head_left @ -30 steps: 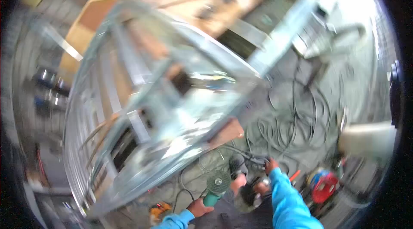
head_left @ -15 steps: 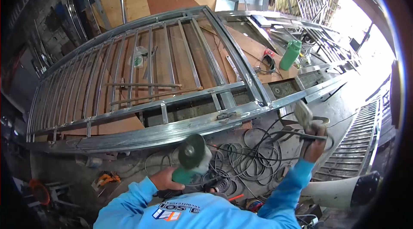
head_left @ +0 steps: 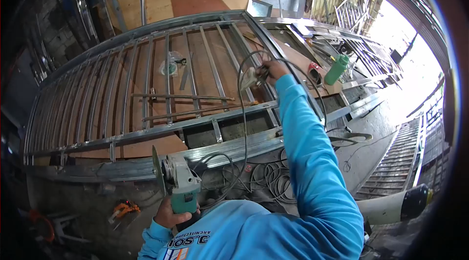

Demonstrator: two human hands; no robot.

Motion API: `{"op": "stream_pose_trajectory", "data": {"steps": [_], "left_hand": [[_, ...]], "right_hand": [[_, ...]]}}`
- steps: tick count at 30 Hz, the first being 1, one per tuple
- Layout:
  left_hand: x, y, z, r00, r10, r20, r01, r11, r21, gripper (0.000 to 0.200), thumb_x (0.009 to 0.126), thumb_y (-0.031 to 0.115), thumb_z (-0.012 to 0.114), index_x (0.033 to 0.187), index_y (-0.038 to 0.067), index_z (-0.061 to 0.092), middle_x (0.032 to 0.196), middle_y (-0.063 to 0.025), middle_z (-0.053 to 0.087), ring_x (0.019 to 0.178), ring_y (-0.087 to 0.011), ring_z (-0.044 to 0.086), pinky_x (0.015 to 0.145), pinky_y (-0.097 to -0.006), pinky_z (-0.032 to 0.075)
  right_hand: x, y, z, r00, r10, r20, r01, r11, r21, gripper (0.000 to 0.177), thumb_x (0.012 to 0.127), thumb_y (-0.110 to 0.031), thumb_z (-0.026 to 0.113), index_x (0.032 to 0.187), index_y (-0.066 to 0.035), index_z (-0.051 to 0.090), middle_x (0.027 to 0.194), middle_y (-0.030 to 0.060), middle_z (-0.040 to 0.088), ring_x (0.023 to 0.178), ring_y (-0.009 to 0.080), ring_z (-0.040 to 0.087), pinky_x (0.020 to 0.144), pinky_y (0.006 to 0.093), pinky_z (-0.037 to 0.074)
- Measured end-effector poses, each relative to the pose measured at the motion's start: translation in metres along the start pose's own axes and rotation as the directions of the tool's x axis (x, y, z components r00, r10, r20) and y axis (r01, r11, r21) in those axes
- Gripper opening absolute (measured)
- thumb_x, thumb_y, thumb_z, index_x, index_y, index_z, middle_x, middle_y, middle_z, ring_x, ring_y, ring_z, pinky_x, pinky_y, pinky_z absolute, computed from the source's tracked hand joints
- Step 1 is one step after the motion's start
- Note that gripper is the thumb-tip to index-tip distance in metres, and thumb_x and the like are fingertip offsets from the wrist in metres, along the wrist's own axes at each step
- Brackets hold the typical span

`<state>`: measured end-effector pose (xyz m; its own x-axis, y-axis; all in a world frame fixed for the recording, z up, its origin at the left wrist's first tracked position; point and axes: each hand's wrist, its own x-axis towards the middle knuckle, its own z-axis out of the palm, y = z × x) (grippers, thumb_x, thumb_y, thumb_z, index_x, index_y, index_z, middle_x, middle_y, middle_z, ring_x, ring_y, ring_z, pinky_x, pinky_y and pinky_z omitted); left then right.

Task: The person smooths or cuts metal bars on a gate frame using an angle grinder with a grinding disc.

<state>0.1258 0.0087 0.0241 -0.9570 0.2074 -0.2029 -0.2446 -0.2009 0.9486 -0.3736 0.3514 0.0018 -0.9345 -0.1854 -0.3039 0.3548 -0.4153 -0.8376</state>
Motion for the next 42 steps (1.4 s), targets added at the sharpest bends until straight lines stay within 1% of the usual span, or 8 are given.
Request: {"op": "stream_pose_trajectory", "data": {"steps": [2, 4, 10, 13, 18, 22, 26, 42], "left_hand": [[-0.004, -0.005, 0.003, 0.999, -0.003, -0.051, 0.003, 1.000, 0.003, 0.059, 0.073, 0.032, 0.079, 0.116, -0.004, 0.061, 0.101, -0.0129, 0.069, 0.090, -0.0227, 0.068, 0.085, -0.0394, 0.056], [-0.008, -0.014, 0.005, 0.995, -0.002, -0.098, 0.008, 0.998, 0.058, 0.061, 0.072, 0.033, 0.080, 0.117, -0.004, 0.061, 0.100, -0.0124, 0.069, 0.089, -0.0224, 0.069, 0.084, -0.0391, 0.056], [-0.001, -0.020, 0.053, 0.960, 0.058, -0.275, -0.066, 0.998, -0.022, 0.063, 0.071, 0.033, 0.080, 0.117, -0.005, 0.060, 0.098, -0.0139, 0.068, 0.088, -0.0247, 0.069, 0.082, -0.0395, 0.057], [0.011, -0.018, 0.073, 0.948, 0.088, -0.306, -0.108, 0.993, -0.048, 0.063, 0.071, 0.033, 0.080, 0.116, -0.007, 0.059, 0.098, -0.0156, 0.067, 0.087, -0.0265, 0.069, 0.080, -0.0409, 0.058], [0.023, -0.024, 0.094, 0.931, 0.146, -0.336, -0.185, 0.979, -0.087, 0.062, 0.070, 0.033, 0.080, 0.112, -0.007, 0.059, 0.095, -0.0163, 0.067, 0.084, -0.0278, 0.069, 0.077, -0.0421, 0.058], [0.028, -0.030, 0.103, 0.916, 0.143, -0.374, -0.196, 0.975, -0.108, 0.063, 0.070, 0.036, 0.080, 0.110, -0.007, 0.060, 0.094, -0.0164, 0.067, 0.082, -0.0277, 0.069, 0.075, -0.0412, 0.058], [0.026, -0.033, 0.108, 0.917, 0.105, -0.386, -0.165, 0.978, -0.128, 0.064, 0.070, 0.039, 0.079, 0.111, -0.007, 0.060, 0.093, -0.0163, 0.067, 0.081, -0.0278, 0.069, 0.074, -0.0407, 0.058], [0.025, -0.044, 0.094, 0.889, 0.073, -0.453, -0.203, 0.948, -0.246, 0.072, 0.069, 0.032, 0.076, 0.125, -0.004, 0.048, 0.095, -0.0181, 0.065, 0.080, -0.0297, 0.069, 0.071, -0.0394, 0.060]], "right_hand": [[0.023, 0.043, -0.011, 0.999, -0.038, -0.018, 0.029, 0.934, -0.357, 0.031, 0.102, -0.025, 0.052, 0.106, 0.004, 0.062, 0.088, 0.0186, 0.069, 0.078, 0.0317, 0.070, 0.071, 0.0457, 0.058], [0.025, 0.064, -0.030, 0.963, -0.240, 0.127, 0.214, 0.384, -0.898, 0.038, 0.102, -0.032, 0.050, 0.103, 0.002, 0.068, 0.095, 0.0194, 0.071, 0.073, 0.0291, 0.070, 0.070, 0.0412, 0.058], [-0.040, 0.011, 0.009, 0.983, 0.179, -0.048, -0.053, 0.020, -0.998, 0.052, 0.105, -0.052, 0.035, 0.120, -0.014, 0.068, 0.113, 0.0241, 0.068, 0.098, 0.0427, 0.066, 0.092, 0.0483, 0.048], [0.015, 0.022, -0.040, 0.953, 0.247, 0.173, 0.227, -0.209, -0.951, 0.049, 0.105, -0.053, 0.029, 0.128, -0.025, 0.064, 0.110, 0.0232, 0.067, 0.097, 0.0432, 0.066, 0.090, 0.0487, 0.050], [-0.008, 0.008, -0.052, 0.938, 0.200, 0.282, 0.326, -0.239, -0.915, 0.039, 0.103, -0.044, 0.042, 0.131, -0.024, 0.061, 0.106, 0.0242, 0.068, 0.097, 0.0428, 0.066, 0.088, 0.0496, 0.050], [-0.060, 0.010, -0.024, 0.874, -0.352, 0.336, 0.350, -0.026, -0.936, 0.053, 0.093, -0.050, 0.063, 0.109, 0.000, 0.067, 0.103, 0.0255, 0.070, 0.103, 0.0412, 0.066, 0.090, 0.0465, 0.051], [-0.062, 0.055, -0.037, 0.954, -0.074, 0.289, 0.280, -0.112, -0.953, 0.058, 0.089, -0.050, 0.068, 0.120, -0.002, 0.064, 0.108, 0.0276, 0.069, 0.109, 0.0415, 0.065, 0.093, 0.0464, 0.051], [-0.020, 0.025, -0.103, 0.852, -0.434, 0.292, 0.304, -0.045, -0.952, 0.036, 0.088, -0.033, 0.064, 0.105, -0.002, 0.071, 0.092, 0.0282, 0.068, 0.092, 0.0472, 0.065, 0.083, 0.0501, 0.053]]}}
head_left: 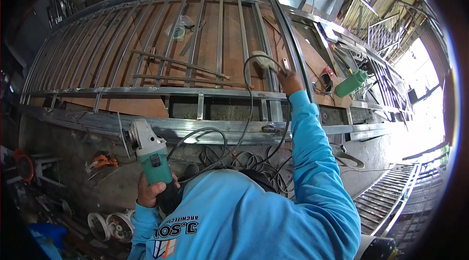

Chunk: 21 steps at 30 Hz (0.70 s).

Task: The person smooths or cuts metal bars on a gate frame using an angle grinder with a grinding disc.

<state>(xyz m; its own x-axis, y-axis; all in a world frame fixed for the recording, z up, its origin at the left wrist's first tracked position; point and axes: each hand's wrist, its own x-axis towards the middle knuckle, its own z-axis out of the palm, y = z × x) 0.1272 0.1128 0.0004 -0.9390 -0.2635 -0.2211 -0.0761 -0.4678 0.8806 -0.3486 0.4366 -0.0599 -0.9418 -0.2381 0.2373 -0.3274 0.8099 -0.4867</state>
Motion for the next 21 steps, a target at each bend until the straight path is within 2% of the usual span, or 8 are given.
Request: {"op": "stream_pose_trajectory", "data": {"steps": [3, 6, 10, 13, 16, 18, 20, 21], "left_hand": [[0.003, 0.000, -0.004, 0.999, 0.034, 0.025, -0.034, 0.999, 0.014, 0.072, 0.069, 0.032, 0.077, 0.125, -0.004, 0.048, 0.095, -0.0183, 0.065, 0.079, -0.0295, 0.069, 0.070, -0.0390, 0.059], [0.006, -0.003, -0.004, 0.999, 0.038, 0.006, -0.038, 0.999, -0.005, 0.072, 0.069, 0.032, 0.077, 0.125, -0.004, 0.049, 0.095, -0.0183, 0.066, 0.078, -0.0294, 0.069, 0.069, -0.0392, 0.059], [0.011, -0.004, 0.000, 1.000, 0.023, -0.001, -0.023, 1.000, -0.005, 0.072, 0.069, 0.033, 0.078, 0.125, -0.004, 0.049, 0.094, -0.0183, 0.066, 0.079, -0.0296, 0.069, 0.069, -0.0395, 0.059], [0.014, -0.003, 0.004, 1.000, 0.031, 0.003, -0.031, 0.999, -0.017, 0.073, 0.069, 0.034, 0.078, 0.125, -0.004, 0.048, 0.094, -0.0184, 0.066, 0.080, -0.0298, 0.068, 0.070, -0.0392, 0.059], [0.017, 0.000, 0.002, 1.000, 0.028, 0.000, -0.028, 0.999, -0.037, 0.074, 0.069, 0.034, 0.078, 0.125, -0.004, 0.048, 0.094, -0.0185, 0.065, 0.079, -0.0297, 0.068, 0.069, -0.0388, 0.059], [0.023, 0.005, 0.002, 0.999, 0.034, -0.003, -0.034, 0.998, -0.059, 0.075, 0.068, 0.035, 0.078, 0.125, -0.004, 0.048, 0.094, -0.0187, 0.065, 0.079, -0.0296, 0.068, 0.069, -0.0387, 0.059], [0.030, 0.008, -0.006, 1.000, 0.019, 0.011, -0.018, 0.997, -0.073, 0.075, 0.068, 0.035, 0.079, 0.125, -0.004, 0.049, 0.094, -0.0186, 0.065, 0.079, -0.0296, 0.068, 0.069, -0.0386, 0.059], [0.034, 0.010, -0.012, 1.000, 0.010, 0.018, -0.008, 0.996, -0.084, 0.075, 0.067, 0.035, 0.080, 0.125, -0.004, 0.049, 0.094, -0.0186, 0.065, 0.079, -0.0296, 0.068, 0.070, -0.0385, 0.059]], "right_hand": [[-0.018, 0.028, 0.023, 0.943, 0.158, 0.292, -0.102, 0.975, -0.198, 0.043, 0.095, -0.042, 0.058, 0.104, -0.002, 0.069, 0.091, 0.0293, 0.068, 0.090, 0.0437, 0.067, 0.082, 0.0488, 0.052], [-0.031, 0.013, -0.004, 0.897, 0.083, 0.434, -0.032, 0.992, -0.124, 0.052, 0.096, -0.050, 0.055, 0.103, 0.000, 0.069, 0.094, 0.0322, 0.067, 0.095, 0.0470, 0.065, 0.085, 0.0506, 0.051], [-0.025, 0.018, -0.018, 0.989, 0.068, 0.128, -0.053, 0.992, -0.117, 0.049, 0.099, -0.045, 0.051, 0.101, 0.001, 0.068, 0.095, 0.0323, 0.066, 0.095, 0.0490, 0.063, 0.084, 0.0537, 0.050], [-0.012, 0.010, -0.036, 0.991, -0.071, -0.114, 0.067, 0.997, -0.037, 0.051, 0.099, -0.047, 0.051, 0.101, 0.000, 0.068, 0.091, 0.0297, 0.068, 0.090, 0.0462, 0.065, 0.081, 0.0538, 0.051], [0.016, -0.006, -0.047, 0.822, -0.552, -0.139, 0.485, 0.807, -0.336, 0.052, 0.097, -0.049, 0.053, 0.102, 0.001, 0.068, 0.085, 0.0248, 0.070, 0.080, 0.0400, 0.069, 0.077, 0.0510, 0.052], [0.029, -0.051, -0.057, 0.988, -0.112, 0.103, 0.118, 0.992, -0.052, 0.052, 0.096, -0.049, 0.056, 0.100, 0.001, 0.070, 0.083, 0.0223, 0.071, 0.077, 0.0357, 0.070, 0.075, 0.0481, 0.054], [0.041, -0.079, -0.046, 0.935, 0.132, 0.328, -0.126, 0.991, -0.042, 0.050, 0.095, -0.048, 0.057, 0.098, 0.000, 0.071, 0.081, 0.0192, 0.072, 0.073, 0.0326, 0.071, 0.073, 0.0449, 0.055], [0.049, -0.085, -0.035, 0.904, 0.167, 0.393, -0.125, 0.984, -0.130, 0.048, 0.096, -0.047, 0.057, 0.097, -0.001, 0.071, 0.081, 0.0173, 0.072, 0.071, 0.0316, 0.070, 0.071, 0.0432, 0.056]]}}
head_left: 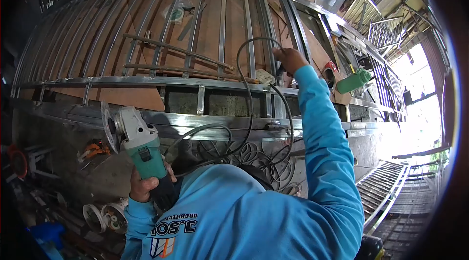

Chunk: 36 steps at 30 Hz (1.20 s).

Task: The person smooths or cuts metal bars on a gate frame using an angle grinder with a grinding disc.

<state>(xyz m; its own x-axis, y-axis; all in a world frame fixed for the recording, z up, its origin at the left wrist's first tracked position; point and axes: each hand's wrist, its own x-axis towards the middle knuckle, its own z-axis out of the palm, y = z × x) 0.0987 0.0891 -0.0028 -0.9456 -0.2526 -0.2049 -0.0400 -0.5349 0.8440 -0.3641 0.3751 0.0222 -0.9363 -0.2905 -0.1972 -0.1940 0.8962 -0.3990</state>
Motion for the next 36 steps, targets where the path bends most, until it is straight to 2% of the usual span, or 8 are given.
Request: {"op": "stream_pose_trajectory", "data": {"steps": [5, 8, 11, 14, 20, 23, 29, 36], "left_hand": [[0.011, 0.014, -0.023, 0.999, -0.042, -0.033, 0.042, 0.999, -0.009, 0.074, 0.066, 0.033, 0.081, 0.123, -0.003, 0.050, 0.094, -0.0180, 0.065, 0.080, -0.0296, 0.069, 0.073, -0.0389, 0.059], [0.013, 0.020, -0.031, 0.995, -0.068, -0.072, 0.065, 0.997, -0.034, 0.073, 0.067, 0.032, 0.081, 0.123, -0.003, 0.051, 0.094, -0.0177, 0.065, 0.080, -0.0298, 0.069, 0.077, -0.0392, 0.059], [0.019, 0.025, -0.040, 0.992, -0.094, -0.086, 0.089, 0.994, -0.055, 0.073, 0.067, 0.032, 0.080, 0.124, -0.003, 0.050, 0.094, -0.0173, 0.065, 0.079, -0.0295, 0.069, 0.079, -0.0387, 0.059], [0.023, 0.025, -0.049, 0.992, -0.101, -0.082, 0.097, 0.994, -0.056, 0.072, 0.068, 0.032, 0.079, 0.124, -0.003, 0.050, 0.093, -0.0171, 0.065, 0.078, -0.0289, 0.069, 0.075, -0.0381, 0.059], [0.020, 0.027, -0.057, 0.996, -0.053, -0.075, 0.046, 0.995, -0.084, 0.070, 0.070, 0.031, 0.077, 0.125, -0.003, 0.049, 0.096, -0.0180, 0.066, 0.078, -0.0287, 0.069, 0.069, -0.0386, 0.059], [0.022, 0.025, -0.063, 1.000, -0.017, -0.024, 0.017, 0.999, -0.032, 0.070, 0.070, 0.030, 0.078, 0.125, -0.003, 0.049, 0.097, -0.0189, 0.066, 0.079, -0.0300, 0.069, 0.069, -0.0399, 0.059], [0.019, 0.049, -0.052, 0.997, -0.068, -0.036, 0.070, 0.996, 0.059, 0.066, 0.071, 0.030, 0.079, 0.120, -0.005, 0.052, 0.095, -0.0172, 0.066, 0.083, -0.0289, 0.068, 0.074, -0.0414, 0.058], [0.019, 0.061, -0.037, 0.997, -0.073, -0.029, 0.076, 0.990, 0.116, 0.062, 0.073, 0.030, 0.077, 0.119, -0.005, 0.054, 0.097, -0.0160, 0.066, 0.086, -0.0274, 0.068, 0.078, -0.0409, 0.057]], "right_hand": [[0.066, 0.016, 0.030, 0.954, -0.100, 0.284, 0.177, 0.950, -0.258, 0.046, 0.092, -0.043, 0.058, 0.092, 0.000, 0.074, 0.082, 0.0153, 0.074, 0.077, 0.0305, 0.072, 0.078, 0.0434, 0.055], [0.070, -0.009, 0.027, 0.867, 0.052, 0.496, 0.271, 0.785, -0.556, 0.043, 0.091, -0.040, 0.057, 0.093, 0.000, 0.074, 0.082, 0.0128, 0.074, 0.075, 0.0269, 0.072, 0.076, 0.0419, 0.056], [0.080, -0.018, 0.031, 0.761, 0.160, 0.628, 0.236, 0.834, -0.499, 0.035, 0.091, -0.035, 0.059, 0.098, -0.004, 0.074, 0.081, 0.0102, 0.074, 0.075, 0.0241, 0.072, 0.073, 0.0409, 0.056], [0.080, -0.022, 0.034, 0.773, 0.203, 0.602, 0.053, 0.924, -0.379, 0.026, 0.092, -0.028, 0.058, 0.102, -0.010, 0.075, 0.080, 0.0092, 0.074, 0.075, 0.0225, 0.072, 0.071, 0.0401, 0.056], [0.083, -0.040, 0.047, 0.762, 0.205, 0.615, 0.313, 0.715, -0.626, 0.032, 0.097, -0.027, 0.055, 0.102, -0.002, 0.074, 0.085, 0.0133, 0.074, 0.080, 0.0245, 0.073, 0.077, 0.0408, 0.057], [0.081, -0.041, 0.053, 0.773, 0.291, 0.564, 0.084, 0.834, -0.545, 0.039, 0.096, -0.031, 0.055, 0.103, 0.003, 0.073, 0.093, 0.0162, 0.075, 0.086, 0.0295, 0.073, 0.080, 0.0429, 0.057], [0.096, 0.035, 0.097, 0.788, -0.228, 0.572, 0.605, 0.457, -0.652, 0.040, 0.094, -0.036, 0.057, 0.111, -0.002, 0.072, 0.112, 0.0237, 0.070, 0.101, 0.0386, 0.068, 0.088, 0.0467, 0.055], [0.040, 0.052, 0.078, 0.995, -0.094, -0.019, 0.088, 0.975, -0.205, 0.066, 0.086, -0.033, 0.075, 0.139, -0.006, 0.046, 0.112, 0.0230, 0.068, 0.104, 0.0409, 0.066, 0.090, 0.0481, 0.053]]}}
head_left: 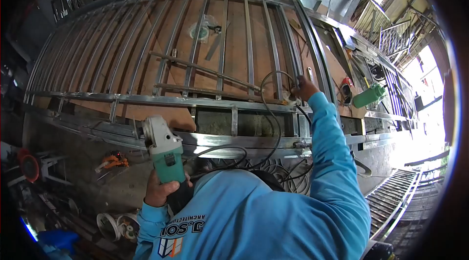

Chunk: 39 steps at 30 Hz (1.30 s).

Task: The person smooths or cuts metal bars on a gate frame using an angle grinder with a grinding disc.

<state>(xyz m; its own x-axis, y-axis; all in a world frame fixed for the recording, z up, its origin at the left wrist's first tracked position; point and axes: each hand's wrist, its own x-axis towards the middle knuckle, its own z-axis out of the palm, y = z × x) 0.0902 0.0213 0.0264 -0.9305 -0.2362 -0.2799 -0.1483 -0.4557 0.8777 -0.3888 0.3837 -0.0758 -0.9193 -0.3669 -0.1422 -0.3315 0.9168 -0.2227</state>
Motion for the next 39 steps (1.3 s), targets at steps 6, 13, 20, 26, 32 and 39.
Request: {"op": "stream_pose_trajectory", "data": {"steps": [6, 13, 20, 26, 32, 39], "left_hand": [[0.040, 0.000, 0.035, 0.974, -0.153, 0.164, 0.133, 0.983, 0.126, 0.054, 0.073, 0.030, 0.075, 0.114, -0.002, 0.060, 0.100, -0.0125, 0.066, 0.090, -0.0231, 0.067, 0.084, -0.0368, 0.055], [0.099, -0.017, 0.140, 0.899, -0.129, 0.419, -0.056, 0.914, 0.401, 0.045, 0.082, 0.025, 0.071, 0.119, 0.001, 0.062, 0.111, -0.0065, 0.067, 0.101, -0.0200, 0.064, 0.090, -0.0355, 0.049], [0.122, -0.101, 0.213, 0.747, 0.065, 0.662, -0.373, 0.865, 0.336, 0.067, 0.088, 0.041, 0.074, 0.137, 0.003, 0.046, 0.121, -0.0132, 0.061, 0.109, -0.0240, 0.060, 0.094, -0.0385, 0.049], [0.089, -0.138, 0.195, 0.777, -0.097, 0.622, -0.304, 0.807, 0.506, 0.067, 0.091, 0.047, 0.070, 0.137, 0.003, 0.048, 0.120, -0.0109, 0.062, 0.112, -0.0201, 0.060, 0.096, -0.0346, 0.049], [0.155, -0.040, 0.137, 0.932, 0.105, 0.348, -0.363, 0.336, 0.869, 0.038, 0.095, 0.038, 0.063, 0.109, 0.002, 0.066, 0.112, -0.0170, 0.068, 0.100, -0.0315, 0.065, 0.090, -0.0396, 0.052], [0.291, -0.035, 0.031, 0.899, 0.236, 0.369, -0.316, -0.234, 0.920, 0.038, 0.092, 0.038, 0.058, 0.116, 0.010, 0.065, 0.117, -0.0160, 0.068, 0.112, -0.0370, 0.061, 0.099, -0.0531, 0.043]], "right_hand": [[-0.146, -0.092, -0.028, 0.679, -0.639, -0.362, 0.734, 0.610, 0.300, 0.024, 0.092, -0.018, 0.071, 0.111, -0.006, 0.065, 0.107, 0.0174, 0.069, 0.090, 0.0284, 0.070, 0.077, 0.0354, 0.056], [-0.239, -0.175, 0.016, 0.907, -0.289, -0.306, 0.352, 0.120, 0.928, 0.055, 0.094, -0.045, 0.067, 0.118, 0.005, 0.062, 0.102, 0.0161, 0.070, 0.096, 0.0228, 0.067, 0.084, 0.0374, 0.052], [-0.249, -0.093, 0.001, 0.996, -0.070, -0.048, 0.035, -0.173, 0.984, 0.042, 0.090, -0.033, 0.064, 0.116, -0.001, 0.062, 0.104, 0.0081, 0.066, 0.090, 0.0185, 0.064, 0.081, 0.0329, 0.052], [-0.240, -0.001, -0.020, 0.954, 0.080, -0.291, 0.291, -0.498, 0.817, 0.064, 0.094, -0.052, 0.062, 0.133, -0.002, 0.052, 0.122, 0.0205, 0.064, 0.091, 0.0249, 0.068, 0.079, 0.0354, 0.057], [-0.301, 0.040, -0.055, 0.921, 0.195, -0.336, 0.388, -0.433, 0.813, 0.056, 0.098, -0.045, 0.059, 0.128, 0.001, 0.052, 0.107, 0.0189, 0.065, 0.088, 0.0257, 0.068, 0.071, 0.0354, 0.059], [-0.348, -0.019, -0.048, 0.890, 0.312, -0.334, 0.450, -0.474, 0.756, 0.051, 0.098, -0.040, 0.062, 0.126, 0.002, 0.053, 0.108, 0.0176, 0.064, 0.092, 0.0296, 0.066, 0.076, 0.0389, 0.058]]}}
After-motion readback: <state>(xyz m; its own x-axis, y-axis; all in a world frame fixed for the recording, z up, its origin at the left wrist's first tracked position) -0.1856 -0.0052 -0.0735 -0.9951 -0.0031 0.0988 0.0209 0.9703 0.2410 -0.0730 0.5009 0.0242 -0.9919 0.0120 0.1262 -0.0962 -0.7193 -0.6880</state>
